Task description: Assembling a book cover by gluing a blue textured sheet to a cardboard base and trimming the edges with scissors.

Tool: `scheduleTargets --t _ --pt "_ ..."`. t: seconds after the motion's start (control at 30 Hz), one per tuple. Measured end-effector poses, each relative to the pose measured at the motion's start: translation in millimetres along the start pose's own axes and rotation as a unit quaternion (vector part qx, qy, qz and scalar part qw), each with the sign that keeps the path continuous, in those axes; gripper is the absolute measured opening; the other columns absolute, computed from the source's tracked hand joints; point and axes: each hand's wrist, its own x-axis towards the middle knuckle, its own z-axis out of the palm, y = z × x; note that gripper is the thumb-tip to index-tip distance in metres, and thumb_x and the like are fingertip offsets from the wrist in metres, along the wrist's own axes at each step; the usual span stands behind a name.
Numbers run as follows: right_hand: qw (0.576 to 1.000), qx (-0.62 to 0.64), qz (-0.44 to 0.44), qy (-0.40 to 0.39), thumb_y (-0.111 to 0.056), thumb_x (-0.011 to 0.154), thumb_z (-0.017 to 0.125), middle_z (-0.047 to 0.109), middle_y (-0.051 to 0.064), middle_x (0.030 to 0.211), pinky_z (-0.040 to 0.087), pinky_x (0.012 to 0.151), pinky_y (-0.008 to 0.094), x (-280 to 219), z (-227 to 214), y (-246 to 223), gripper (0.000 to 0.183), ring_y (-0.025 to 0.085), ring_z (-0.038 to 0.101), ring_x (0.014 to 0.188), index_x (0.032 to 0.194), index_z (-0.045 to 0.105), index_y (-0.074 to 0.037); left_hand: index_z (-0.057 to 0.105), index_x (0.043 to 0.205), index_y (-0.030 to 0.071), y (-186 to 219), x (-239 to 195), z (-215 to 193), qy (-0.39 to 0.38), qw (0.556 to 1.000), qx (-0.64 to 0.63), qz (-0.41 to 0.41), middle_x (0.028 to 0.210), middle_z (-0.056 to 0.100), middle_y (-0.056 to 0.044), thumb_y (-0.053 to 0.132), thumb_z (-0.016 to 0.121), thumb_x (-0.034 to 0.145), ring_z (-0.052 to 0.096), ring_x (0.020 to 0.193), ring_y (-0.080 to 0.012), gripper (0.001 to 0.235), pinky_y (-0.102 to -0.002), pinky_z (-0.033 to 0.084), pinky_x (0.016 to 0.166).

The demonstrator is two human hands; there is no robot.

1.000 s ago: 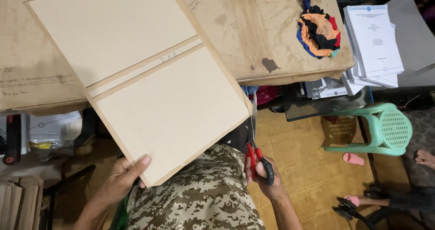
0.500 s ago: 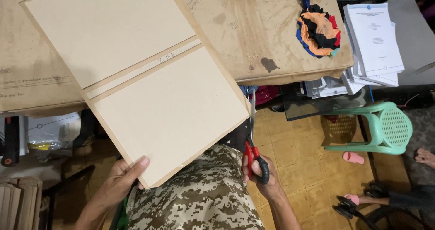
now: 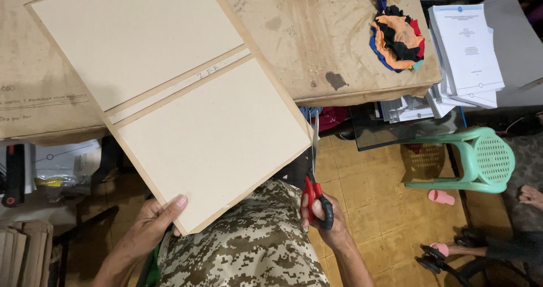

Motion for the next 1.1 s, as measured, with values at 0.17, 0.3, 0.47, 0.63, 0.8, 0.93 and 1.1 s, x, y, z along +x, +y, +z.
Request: scheduleTargets --t 0.17,0.3,0.47,0.63,0.8,0.93,1.1 --pt "1.000 0.022 -0.012 0.004 -0.042 0.085 0.077 0.064 0.009 0.073 0.048 0.047 0.028 0.6 4.0 3.3 0.043 0.018 0.061 0.054 0.092 0.065 -0.001 0.066 0.063 0.007 -15.5 2.0 -4.6 -0.015 1.000 -0.001 0.003 0.057 0.062 -0.005 0.032 0.057 0.101 0.058 0.049 -0.0155 0.046 -0.029 0.050 0.051" --pt "0.999 0.032 -0.013 0.006 -0.042 0.087 0.077 0.066 0.008 0.073 0.051 0.047 0.027 0.0 4.4 6.9 0.041 0.017 0.064 0.054 0.093 0.066 -0.003 0.065 0.053 0.009 -16.8 -0.6 -3.1 0.010 0.995 0.044 -0.094 0.047 0.063 -0.006 0.043 0.061 0.096 0.059 0.041 -0.0186 0.054 -0.036 0.054 0.052" --pt "0.999 0.005 -0.004 0.031 -0.043 0.085 0.076 0.065 0.008 0.071 0.050 0.045 0.027 -1.3 7.7 3.9 0.042 0.016 0.063 0.051 0.091 0.066 -0.003 0.066 0.051 0.008 -24.7 -1.9 -0.4 0.036 0.992 0.043 -0.112 0.045 0.062 -0.007 0.042 0.065 0.094 0.060 0.041 -0.0189 0.054 -0.036 0.056 0.053" --pt "0.998 0.054 -0.008 0.031 -0.039 0.088 0.076 0.067 0.007 0.072 0.045 0.046 0.026 -4.7 23.5 -4.9 0.038 0.015 0.064 0.053 0.092 0.066 -0.003 0.069 0.055 0.006 -15.0 -5.5 3.5 0.030 0.991 0.038 -0.125 0.049 0.066 -0.009 0.041 0.063 0.094 0.065 0.047 -0.0205 0.053 -0.038 0.059 0.060" --pt "0.986 0.169 0.007 0.003 -0.043 0.095 0.069 0.066 0.005 0.072 0.038 0.039 0.024 -11.7 52.9 -24.3 0.039 0.011 0.058 0.051 0.092 0.065 -0.005 0.072 0.064 0.003 -8.8 -7.1 4.8 0.014 0.990 0.069 -0.123 0.052 0.070 -0.011 0.041 0.060 0.096 0.055 0.042 -0.0174 0.051 -0.028 0.040 0.038" --pt "0.991 0.132 -0.026 0.015 -0.035 0.094 0.070 0.054 0.010 0.059 0.024 0.041 0.027 -16.5 66.4 -36.2 0.042 0.012 0.033 0.041 0.073 0.056 -0.002 0.058 0.139 -0.001 128.1 -6.5 43.4 0.315 0.886 -0.281 -0.192 0.134 0.065 -0.017 0.008 0.040 0.084 0.060 0.122 -0.0349 0.058 -0.049 0.045 0.106" --pt "0.991 0.080 0.012 0.103 -0.042 0.087 0.074 0.059 0.013 0.071 0.041 0.047 0.031 -14.9 -21.0 32.3 0.047 0.024 0.058 0.056 0.101 0.062 0.001 0.056 0.144 0.004 -46.3 11.3 -70.8 0.081 0.914 -0.361 0.165 0.129 0.070 -0.019 0.052 0.067 0.091 0.071 0.108 -0.0418 0.072 -0.054 0.062 0.079"
